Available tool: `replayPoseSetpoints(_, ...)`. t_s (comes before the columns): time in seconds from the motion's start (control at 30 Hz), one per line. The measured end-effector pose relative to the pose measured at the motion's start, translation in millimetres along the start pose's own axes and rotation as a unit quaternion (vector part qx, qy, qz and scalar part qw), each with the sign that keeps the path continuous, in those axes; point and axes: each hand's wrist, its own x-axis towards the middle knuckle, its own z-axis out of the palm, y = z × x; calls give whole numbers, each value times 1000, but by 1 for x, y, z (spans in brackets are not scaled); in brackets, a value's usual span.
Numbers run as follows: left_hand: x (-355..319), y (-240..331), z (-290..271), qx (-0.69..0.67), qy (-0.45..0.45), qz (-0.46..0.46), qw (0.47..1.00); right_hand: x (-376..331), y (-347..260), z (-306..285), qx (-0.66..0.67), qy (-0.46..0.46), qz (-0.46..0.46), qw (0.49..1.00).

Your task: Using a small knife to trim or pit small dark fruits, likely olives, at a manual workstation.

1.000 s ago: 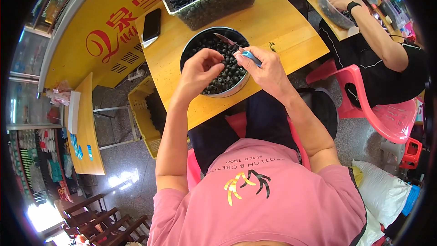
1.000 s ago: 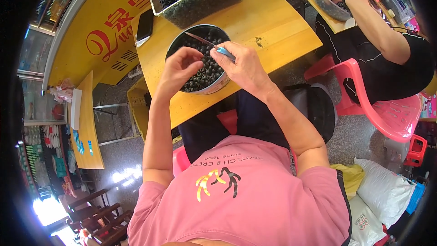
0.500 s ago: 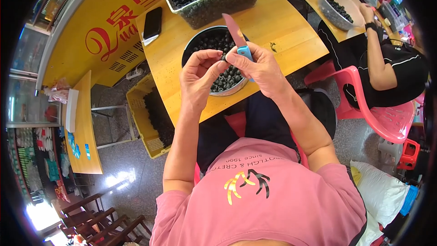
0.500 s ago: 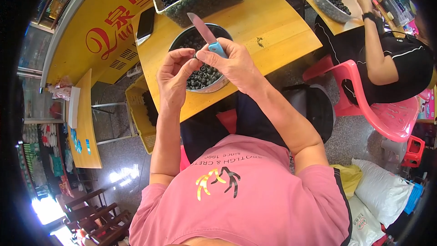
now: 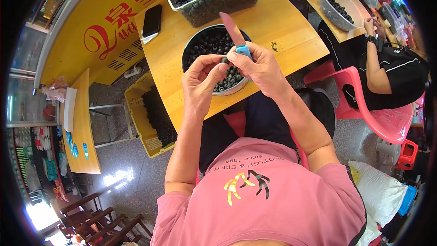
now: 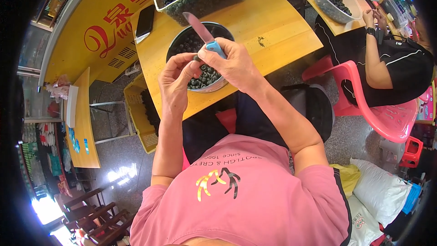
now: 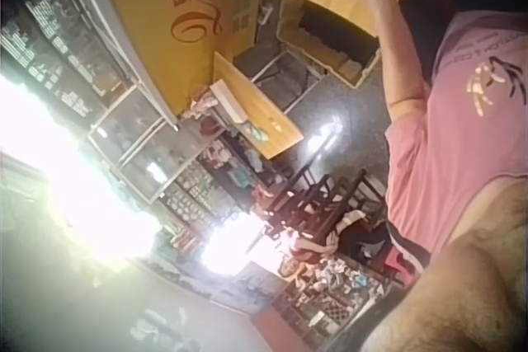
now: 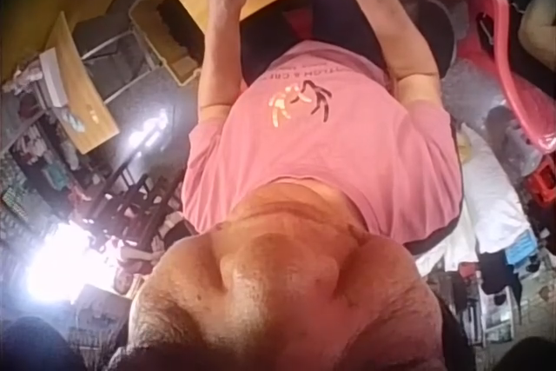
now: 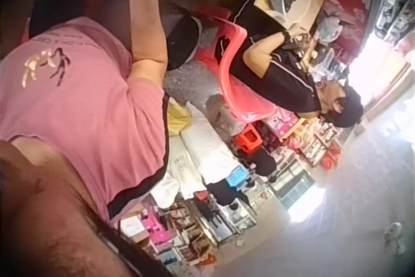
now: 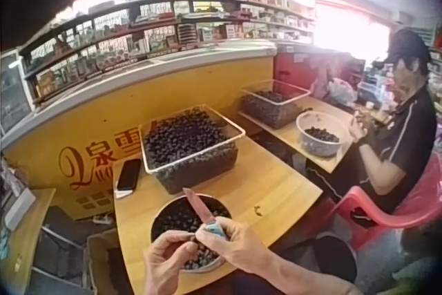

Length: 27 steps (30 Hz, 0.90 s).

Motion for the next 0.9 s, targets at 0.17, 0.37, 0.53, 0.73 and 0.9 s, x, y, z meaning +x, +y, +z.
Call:
replayPoseSetpoints(0.17,2,-7,-7,-34,31,5,999,0,7,-5,-320,37,-254,912)
replayPoseSetpoints(0.37,4,-7,-2,-13,27,22,999,-3,4,-9,-473,25,-312,823)
replayPoseSetpoints(0.53,3,-7,-1,-23,21,35,999,-3,4,-11,-486,34,-327,809)
replayPoseSetpoints(0.73,1,-7,-4,-30,8,35,999,-1,4,-14,-486,31,-333,808)
replayPoseSetpoints(0.9,0,-7,-5,-45,16,42,998,-2,2,-14,-494,6,-318,809)
